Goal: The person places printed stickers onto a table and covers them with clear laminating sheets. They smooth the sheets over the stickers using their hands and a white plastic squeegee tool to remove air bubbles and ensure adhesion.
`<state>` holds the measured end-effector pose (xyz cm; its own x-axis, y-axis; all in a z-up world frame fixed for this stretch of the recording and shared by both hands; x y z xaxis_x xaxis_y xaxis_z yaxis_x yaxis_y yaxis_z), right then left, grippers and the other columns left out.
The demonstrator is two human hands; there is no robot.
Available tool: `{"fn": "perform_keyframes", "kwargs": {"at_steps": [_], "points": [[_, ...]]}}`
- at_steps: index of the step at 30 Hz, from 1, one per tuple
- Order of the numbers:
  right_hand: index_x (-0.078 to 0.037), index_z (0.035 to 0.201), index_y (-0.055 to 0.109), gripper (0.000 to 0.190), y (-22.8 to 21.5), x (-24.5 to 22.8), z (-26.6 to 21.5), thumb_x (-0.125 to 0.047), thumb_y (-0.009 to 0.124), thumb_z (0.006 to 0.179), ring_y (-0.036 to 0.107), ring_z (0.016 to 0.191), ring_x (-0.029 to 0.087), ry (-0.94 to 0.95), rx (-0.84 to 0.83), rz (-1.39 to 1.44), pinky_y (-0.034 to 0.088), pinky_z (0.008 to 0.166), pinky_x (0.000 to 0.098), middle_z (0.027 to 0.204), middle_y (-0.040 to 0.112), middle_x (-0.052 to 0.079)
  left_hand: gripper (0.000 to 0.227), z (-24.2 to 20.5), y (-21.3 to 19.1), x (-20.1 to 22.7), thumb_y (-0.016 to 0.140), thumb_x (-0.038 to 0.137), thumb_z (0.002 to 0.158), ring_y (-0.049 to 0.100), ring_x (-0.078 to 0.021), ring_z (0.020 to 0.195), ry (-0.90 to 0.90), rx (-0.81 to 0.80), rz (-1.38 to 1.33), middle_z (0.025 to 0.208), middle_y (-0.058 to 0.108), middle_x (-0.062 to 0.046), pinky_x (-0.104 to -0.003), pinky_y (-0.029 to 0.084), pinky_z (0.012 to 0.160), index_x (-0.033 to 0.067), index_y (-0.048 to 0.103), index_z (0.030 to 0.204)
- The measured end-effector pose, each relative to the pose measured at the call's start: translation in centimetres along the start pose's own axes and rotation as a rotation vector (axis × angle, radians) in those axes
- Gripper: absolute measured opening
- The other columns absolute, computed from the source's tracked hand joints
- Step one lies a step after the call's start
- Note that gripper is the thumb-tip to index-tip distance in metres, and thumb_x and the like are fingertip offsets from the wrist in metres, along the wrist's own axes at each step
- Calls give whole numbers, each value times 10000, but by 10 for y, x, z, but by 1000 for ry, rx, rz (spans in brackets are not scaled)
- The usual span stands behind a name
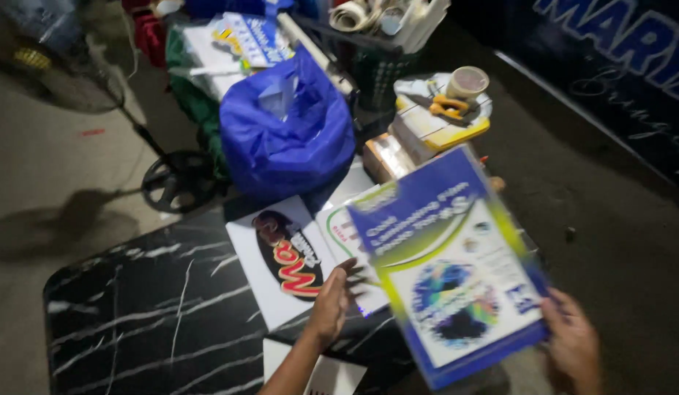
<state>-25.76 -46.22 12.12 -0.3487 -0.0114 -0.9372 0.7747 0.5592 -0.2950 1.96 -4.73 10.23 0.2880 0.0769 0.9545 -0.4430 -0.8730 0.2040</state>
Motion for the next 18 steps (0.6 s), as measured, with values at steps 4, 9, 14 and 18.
{"fn": "perform_keyframes", "kwargs": {"at_steps": [4, 9, 14, 18], "points": [[-21, 1434, 582, 500, 98, -15, -30, -313, 574, 1028, 674, 900, 204, 134, -230, 91, 536, 787, 358, 1078, 726, 118, 583, -37, -3, 39, 504, 385, 1041, 636, -268, 1087, -218, -194, -619, 1282, 669, -138, -418, 492, 866, 59, 442, 1520], [-67, 1404, 558, 507, 198, -135, -104, -250, 608, 934, 655, 1016, 169, 195, -594, 545, 537, 874, 334, 1165, 711, 75, 521, -73, -59, 49, 538, 124, 991, 672, -212, 1099, 48, 121, -603, 1284, 662, -145, -368, 548, 947, 49, 410, 1490], [-29, 1311, 603, 439, 249, -136, -103, -187, 682, 909, 661, 995, 167, -216, -741, 6, 531, 877, 308, 1148, 722, 102, 568, -136, -140, 29, 516, 95, 983, 671, -184, 1009, 145, 413, -464, 1214, 677, -152, -332, 536, 903, 105, 377, 1534], [142, 1176, 708, 366, 308, -189, -154, -177, 658, 1003, 690, 980, 233, -88, -1065, 120, 552, 881, 330, 1100, 737, 216, 296, -192, -210, -25, 428, 109, 1159, 491, -248, 843, 120, 602, -63, 992, 617, -224, -372, 416, 786, -66, 631, 1283]]}}
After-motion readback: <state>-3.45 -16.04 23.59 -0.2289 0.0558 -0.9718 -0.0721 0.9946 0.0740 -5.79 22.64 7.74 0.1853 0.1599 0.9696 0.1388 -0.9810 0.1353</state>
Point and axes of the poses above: each hand's wrist, its own z-axis towards the middle knuckle, its own y-axis out of the palm, x = y × z, the point moved 3 cm from there along z, towards the middle knuckle
